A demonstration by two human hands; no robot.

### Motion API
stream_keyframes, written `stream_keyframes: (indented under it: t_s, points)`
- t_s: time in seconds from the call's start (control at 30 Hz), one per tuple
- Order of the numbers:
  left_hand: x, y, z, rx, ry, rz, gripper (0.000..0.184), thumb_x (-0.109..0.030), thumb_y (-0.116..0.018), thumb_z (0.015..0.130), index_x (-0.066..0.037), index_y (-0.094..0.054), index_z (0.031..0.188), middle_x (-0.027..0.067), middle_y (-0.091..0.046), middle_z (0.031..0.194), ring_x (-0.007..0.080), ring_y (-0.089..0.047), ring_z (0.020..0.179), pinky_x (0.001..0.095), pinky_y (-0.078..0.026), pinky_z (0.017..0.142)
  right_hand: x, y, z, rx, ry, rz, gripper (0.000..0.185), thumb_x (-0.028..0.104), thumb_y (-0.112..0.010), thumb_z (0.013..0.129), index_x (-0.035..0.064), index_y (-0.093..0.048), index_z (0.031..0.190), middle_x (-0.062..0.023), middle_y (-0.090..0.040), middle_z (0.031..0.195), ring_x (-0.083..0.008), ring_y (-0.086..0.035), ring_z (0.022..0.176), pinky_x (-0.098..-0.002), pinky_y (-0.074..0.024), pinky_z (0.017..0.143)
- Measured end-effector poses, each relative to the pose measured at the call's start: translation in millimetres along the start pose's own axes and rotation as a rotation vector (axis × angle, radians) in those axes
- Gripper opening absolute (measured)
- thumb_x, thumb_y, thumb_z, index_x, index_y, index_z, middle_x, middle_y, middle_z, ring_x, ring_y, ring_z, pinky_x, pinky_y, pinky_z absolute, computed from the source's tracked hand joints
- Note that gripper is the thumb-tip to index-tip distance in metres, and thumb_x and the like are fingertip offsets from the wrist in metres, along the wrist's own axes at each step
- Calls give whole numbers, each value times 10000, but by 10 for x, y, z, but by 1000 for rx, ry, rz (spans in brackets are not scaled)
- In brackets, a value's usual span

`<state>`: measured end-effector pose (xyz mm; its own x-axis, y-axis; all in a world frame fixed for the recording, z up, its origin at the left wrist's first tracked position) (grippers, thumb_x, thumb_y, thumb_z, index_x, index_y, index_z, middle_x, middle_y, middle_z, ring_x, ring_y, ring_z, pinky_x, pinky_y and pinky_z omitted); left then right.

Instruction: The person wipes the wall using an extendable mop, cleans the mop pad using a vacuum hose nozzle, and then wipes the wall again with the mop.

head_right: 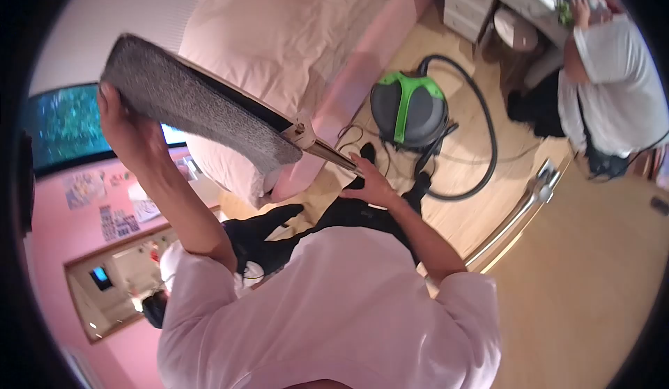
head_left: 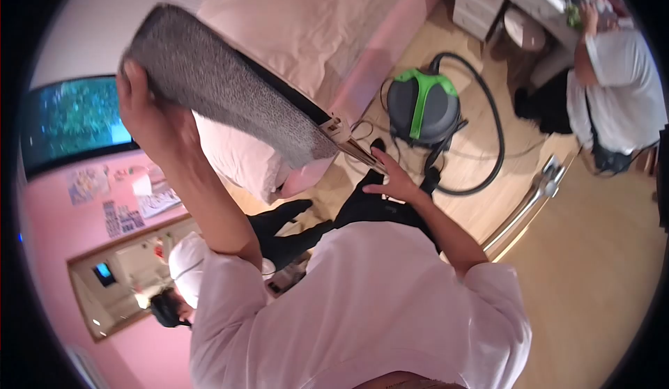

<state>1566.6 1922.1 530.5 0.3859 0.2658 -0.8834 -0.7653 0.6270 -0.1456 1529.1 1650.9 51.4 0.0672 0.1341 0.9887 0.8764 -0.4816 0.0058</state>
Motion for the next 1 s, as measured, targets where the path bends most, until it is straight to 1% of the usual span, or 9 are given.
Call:
stream_keyframes:
  t_s: [0.17, 0.23, 0.3, 0.37, 0.5, 0.53, 0.63, 0.77, 1.0]
  points:
    - [-716, -49, 471, 150, -23, -388, 298, -143, -564, 1061, 30, -619, 1298, 179, -670, 1325, 312, -646, 1237, 466, -497, 1116, 545, 60, 668, -107, 170, -191, 1077, 372, -901, 751, 22, -328, 1592, -222, -407, 1585, -366, -382, 1481, -435, -317, 1216]
    - [-765, 106, 884, 584, 132, -658, 445, -226, -573, 1063, 53, -528, 1407, 220, -662, 1325, 345, -635, 1249, 461, -475, 1116, 684, 193, 979, -330, 247, -314, 1076, 287, -904, 710, 42, -328, 1585, -212, -401, 1588, -383, -407, 1450, -438, -339, 1205]
    - [-1159, -408, 667, 457, -116, -454, 169, -125, -650, 1020, 6, -678, 1122, 126, -747, 1055, 214, -735, 934, 337, -628, 846, 968, 272, 1238, -393, 377, -316, 1003, 262, -894, 724, 36, -381, 1555, -212, -406, 1588, -370, -399, 1459, -427, -342, 1201]
    - [-1280, -401, 866, 528, -186, -467, 206, -177, -636, 1034, -4, -661, 1144, 135, -737, 1101, 216, -730, 988, 349, -632, 882, 1240, 220, 1505, -271, 314, -331, 872, 246, -866, 759, 34, -465, 1504, -221, -427, 1573, -372, -399, 1461, -427, -346, 1201]
    - [-1329, -358, 1323, 543, -237, -394, 255, -230, -630, 1046, -10, -635, 1173, 113, -719, 1094, 194, -709, 972, 336, -606, 865, 1340, -231, 1925, -39, 151, 25, 454, 245, -752, 907, -5, -634, 1267, -146, -694, 1008, -214, -641, 938, -361, -519, 880]
    - [-1181, -261, 1511, 440, 2, -576, 275, -244, -634, 1044, -8, -633, 1185, 109, -716, 1090, 193, -698, 972, 331, -588, 871, 1349, -332, 2021, -35, 162, 12, 454, 245, -752, 907, -5, -634, 1267, -146, -694, 1008, -214, -641, 938, -361, -519, 880]
    - [-1110, -45, 1744, -42, -649, 368, 525, -325, -613, 1045, 70, -516, 1377, 194, -633, 1291, 276, -610, 1196, 387, -472, 1055, 1330, -407, 2416, -195, 171, 93, 288, 237, -707, 951, -23, -659, 1066, -44, -596, 725, -132, -521, 709, -323, -480, 664]
    - [214, 93, 2113, -87, -834, 622, 842, -477, -597, 1035, -96, -157, 1643, 179, -279, 1661, 447, -315, 1500, 448, -268, 1239, 1477, -423, 2805, -426, 79, 113, 252, 240, -723, 963, -4, -663, 937, -2, -537, 684, -90, -458, 664, -305, -440, 603]
    - [1610, 494, 2488, 63, -508, 558, 853, -457, -639, 1004, 49, -254, 1573, 284, -648, 1271, 408, -654, 1193, 454, -456, 1084, 1608, -304, 3614, -639, 32, 129, 216, 195, -726, 970, 1, -653, 908, 33, -506, 674, -65, -437, 654, -271, -409, 585]
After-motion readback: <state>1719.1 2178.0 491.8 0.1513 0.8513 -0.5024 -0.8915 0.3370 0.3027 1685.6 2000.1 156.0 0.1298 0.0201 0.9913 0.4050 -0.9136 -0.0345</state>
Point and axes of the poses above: each hand's wrist, its own z-axis towards the middle knuckle, its own y-axis out of the back of the hand, x = y × z, the point moved 8 cm from there along z, towards the middle knuckle
